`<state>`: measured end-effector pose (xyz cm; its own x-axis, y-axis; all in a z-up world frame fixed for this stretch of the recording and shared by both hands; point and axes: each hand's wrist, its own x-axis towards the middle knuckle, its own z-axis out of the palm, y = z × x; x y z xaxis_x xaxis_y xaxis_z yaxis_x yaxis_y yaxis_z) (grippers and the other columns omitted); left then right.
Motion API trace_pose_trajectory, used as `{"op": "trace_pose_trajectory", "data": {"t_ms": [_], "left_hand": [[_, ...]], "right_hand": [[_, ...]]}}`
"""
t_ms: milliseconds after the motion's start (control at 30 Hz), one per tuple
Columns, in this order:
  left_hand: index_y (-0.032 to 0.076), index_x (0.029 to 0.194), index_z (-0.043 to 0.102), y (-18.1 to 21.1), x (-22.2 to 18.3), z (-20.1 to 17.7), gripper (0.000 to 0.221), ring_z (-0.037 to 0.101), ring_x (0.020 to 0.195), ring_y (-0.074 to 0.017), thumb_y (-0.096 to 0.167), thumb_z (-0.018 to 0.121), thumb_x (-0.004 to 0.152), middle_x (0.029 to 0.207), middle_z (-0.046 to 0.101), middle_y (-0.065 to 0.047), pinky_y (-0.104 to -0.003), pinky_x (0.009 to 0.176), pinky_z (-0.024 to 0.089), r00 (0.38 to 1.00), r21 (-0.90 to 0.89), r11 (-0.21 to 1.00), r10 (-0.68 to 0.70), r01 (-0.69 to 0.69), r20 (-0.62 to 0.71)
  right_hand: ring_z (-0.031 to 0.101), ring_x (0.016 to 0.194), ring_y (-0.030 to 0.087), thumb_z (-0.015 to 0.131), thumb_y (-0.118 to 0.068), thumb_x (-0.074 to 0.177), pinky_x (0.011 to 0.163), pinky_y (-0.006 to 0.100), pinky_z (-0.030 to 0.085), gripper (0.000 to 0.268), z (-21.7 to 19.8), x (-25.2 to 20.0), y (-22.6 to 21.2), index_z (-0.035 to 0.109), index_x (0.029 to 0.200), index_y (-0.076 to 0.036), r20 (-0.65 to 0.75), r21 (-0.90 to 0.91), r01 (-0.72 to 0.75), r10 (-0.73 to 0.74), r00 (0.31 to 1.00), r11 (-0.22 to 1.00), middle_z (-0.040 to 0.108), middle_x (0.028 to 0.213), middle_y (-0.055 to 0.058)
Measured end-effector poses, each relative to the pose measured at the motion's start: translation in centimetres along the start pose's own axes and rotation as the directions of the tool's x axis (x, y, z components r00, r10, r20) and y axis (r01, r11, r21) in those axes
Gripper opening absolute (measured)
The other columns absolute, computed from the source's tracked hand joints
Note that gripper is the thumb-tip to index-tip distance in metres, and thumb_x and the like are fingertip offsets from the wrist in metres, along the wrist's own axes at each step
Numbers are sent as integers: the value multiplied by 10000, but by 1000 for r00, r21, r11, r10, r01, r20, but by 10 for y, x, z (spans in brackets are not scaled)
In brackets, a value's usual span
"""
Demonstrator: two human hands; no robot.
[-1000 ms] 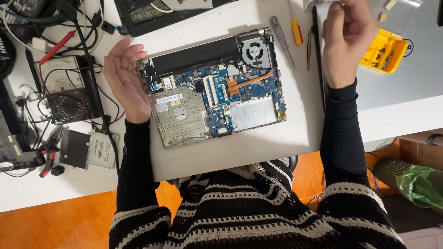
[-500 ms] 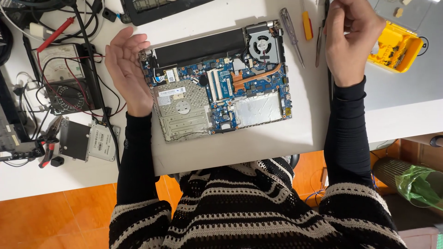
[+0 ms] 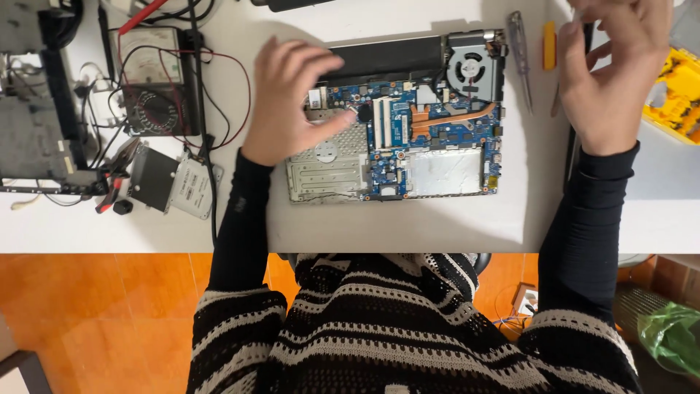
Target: The person works on a disassembled laptop motherboard on a white desk, adjusting small components and connectors by hand. They use a hair dryer to blow hot air over the board, then probe the motherboard with multimeter test leads and handle a RAM module near the board.
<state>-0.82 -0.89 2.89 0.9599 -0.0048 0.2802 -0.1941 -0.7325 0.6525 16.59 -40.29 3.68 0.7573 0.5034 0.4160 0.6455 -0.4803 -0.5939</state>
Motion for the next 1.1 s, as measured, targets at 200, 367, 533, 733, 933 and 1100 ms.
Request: {"op": "trace_pose_trajectory", "data": {"t_ms": [200, 367, 533, 733, 933, 1100], "left_hand": [[109, 1315, 676, 11, -3, 8, 693, 342, 1442, -331, 622, 865, 889, 1416, 523, -81, -638, 1252, 142, 975, 198, 959, 179, -203, 131], [113, 1304, 682, 8, -5, 6, 684, 338, 1449, -328, 626, 866, 891, 1411, 528, -74, -641, 1257, 146, 977, 210, 958, 171, -196, 129], [89, 1351, 665, 5, -6, 8, 706, 342, 1452, -324, 619, 855, 926, 1416, 524, -82, -643, 1267, 150, 978, 231, 953, 172, -195, 116], [98, 1339, 655, 1, -5, 12, 725, 334, 1439, -341, 640, 844, 896, 1402, 524, -99, -663, 1245, 119, 979, 245, 950, 167, -191, 118], [114, 1343, 644, -5, -8, 21, 715, 352, 1436, -333, 660, 823, 916, 1386, 511, -98, -677, 1248, 105, 984, 239, 956, 155, -172, 90], [123, 1339, 654, -5, -10, 16, 672, 396, 1409, -317, 634, 810, 933, 1381, 529, -86, -668, 1259, 120, 984, 237, 956, 160, -175, 80]], "right_hand": [[460, 1147, 236, 722, -33, 1015, 970, 334, 430, 264, 1, 3, -10, 730, 1279, -26, 163, -201, 178, -146, 976, 963, 497, 1210, 95], [449, 1154, 251, 754, -88, 985, 980, 336, 423, 322, 8, 2, -7, 733, 1304, -53, 246, -217, 220, -165, 955, 951, 521, 1224, 83], [460, 1161, 234, 783, -144, 950, 1102, 343, 426, 351, 11, 2, -10, 736, 1291, -75, 285, -273, 245, -165, 944, 930, 528, 1228, 64], [466, 1167, 243, 805, -163, 994, 1107, 353, 416, 347, 12, 3, -12, 775, 1328, -72, 293, -225, 224, -153, 944, 948, 548, 1213, 70], [479, 1191, 212, 763, -178, 1003, 1102, 318, 399, 295, 14, -6, 8, 741, 1288, -103, 307, -298, 233, -138, 942, 926, 560, 1219, 40], [478, 1158, 220, 781, -192, 1006, 1085, 343, 395, 274, 16, -3, 4, 747, 1260, -95, 294, -265, 235, -154, 943, 935, 564, 1201, 57]]}}
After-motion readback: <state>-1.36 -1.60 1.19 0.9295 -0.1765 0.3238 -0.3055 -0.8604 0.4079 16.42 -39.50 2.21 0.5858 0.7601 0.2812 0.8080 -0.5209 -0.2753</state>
